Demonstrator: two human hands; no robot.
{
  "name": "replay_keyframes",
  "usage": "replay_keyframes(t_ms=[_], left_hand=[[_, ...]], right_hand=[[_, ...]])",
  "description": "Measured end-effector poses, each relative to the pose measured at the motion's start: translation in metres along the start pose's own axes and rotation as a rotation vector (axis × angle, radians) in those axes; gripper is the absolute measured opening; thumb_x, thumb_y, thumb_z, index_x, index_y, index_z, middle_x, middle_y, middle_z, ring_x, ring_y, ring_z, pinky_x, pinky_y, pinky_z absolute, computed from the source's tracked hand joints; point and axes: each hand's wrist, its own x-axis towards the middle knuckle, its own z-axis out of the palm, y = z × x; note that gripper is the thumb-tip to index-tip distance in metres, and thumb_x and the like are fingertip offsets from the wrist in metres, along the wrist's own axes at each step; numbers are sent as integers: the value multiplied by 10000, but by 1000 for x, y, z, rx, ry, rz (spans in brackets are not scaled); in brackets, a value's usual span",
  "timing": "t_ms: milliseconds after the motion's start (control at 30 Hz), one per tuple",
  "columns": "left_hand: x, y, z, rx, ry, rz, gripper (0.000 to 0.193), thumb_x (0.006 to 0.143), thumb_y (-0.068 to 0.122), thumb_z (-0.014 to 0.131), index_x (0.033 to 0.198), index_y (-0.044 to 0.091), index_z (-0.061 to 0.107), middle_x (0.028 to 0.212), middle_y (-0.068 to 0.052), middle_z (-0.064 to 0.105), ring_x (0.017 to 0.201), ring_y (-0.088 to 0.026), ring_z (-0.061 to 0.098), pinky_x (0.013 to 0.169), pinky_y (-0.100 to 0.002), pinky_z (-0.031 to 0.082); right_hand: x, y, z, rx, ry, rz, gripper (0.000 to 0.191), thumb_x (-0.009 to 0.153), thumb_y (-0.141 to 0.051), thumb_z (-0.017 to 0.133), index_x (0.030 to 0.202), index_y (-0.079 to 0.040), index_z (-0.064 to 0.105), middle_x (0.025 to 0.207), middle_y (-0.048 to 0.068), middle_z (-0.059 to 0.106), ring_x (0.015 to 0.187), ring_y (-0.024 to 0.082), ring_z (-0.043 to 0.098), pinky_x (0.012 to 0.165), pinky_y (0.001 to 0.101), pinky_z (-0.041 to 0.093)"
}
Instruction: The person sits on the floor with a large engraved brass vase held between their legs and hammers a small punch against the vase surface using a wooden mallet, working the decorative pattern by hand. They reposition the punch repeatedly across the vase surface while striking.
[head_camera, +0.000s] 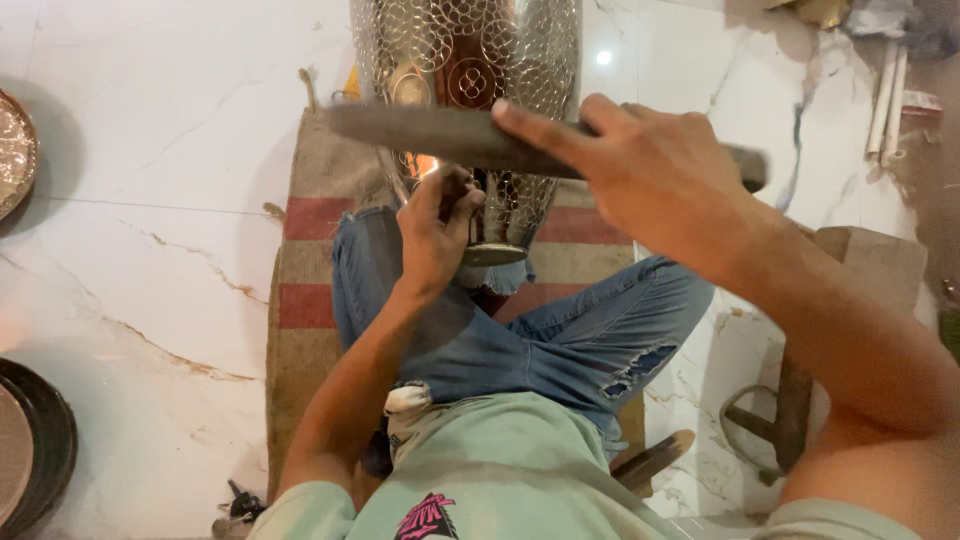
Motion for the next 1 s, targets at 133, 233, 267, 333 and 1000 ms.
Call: replay_keyframes(t_ms=[133,233,267,333,1000], left_hand=[[26,0,-11,161,-231,292,295,942,29,751,1212,-2,635,1060,-148,713,961,-297,722,857,-362,569],[44,2,-15,199,-455,210,366,908,53,781,1240,-7,641,1002,-164,671,883,-341,679,778,-394,537],[52,2,-15,206,-519,265,360,904,50,776,1234,-2,643,999,-159,665,888,-347,674,777,-402,530],[63,3,-14,213,-665,364,349,897,45,767,1222,7,647,994,-150,653,896,-359,664,775,-419,517],[80,14,-8,107,-644,110,330,973,87,724,1274,31,601,1064,-136,678,910,-243,758,781,-367,593]], right_hand=[[-33,16,18,85,48,153,865,894,-51,663,1617,-397,339,967,123,650,802,329,702,634,455,568],[-59,26,56,443,164,313,789,930,-103,699,1606,-324,356,1015,157,684,891,371,704,737,484,562],[-71,27,68,321,70,351,815,896,-87,713,1596,-340,382,1020,148,703,887,370,713,747,487,568],[-94,16,97,320,167,400,822,894,-67,729,1609,-275,379,1133,184,692,989,395,703,824,488,573],[-93,29,160,386,226,470,864,855,-36,743,1591,-274,359,1142,214,714,986,431,704,836,519,560]])
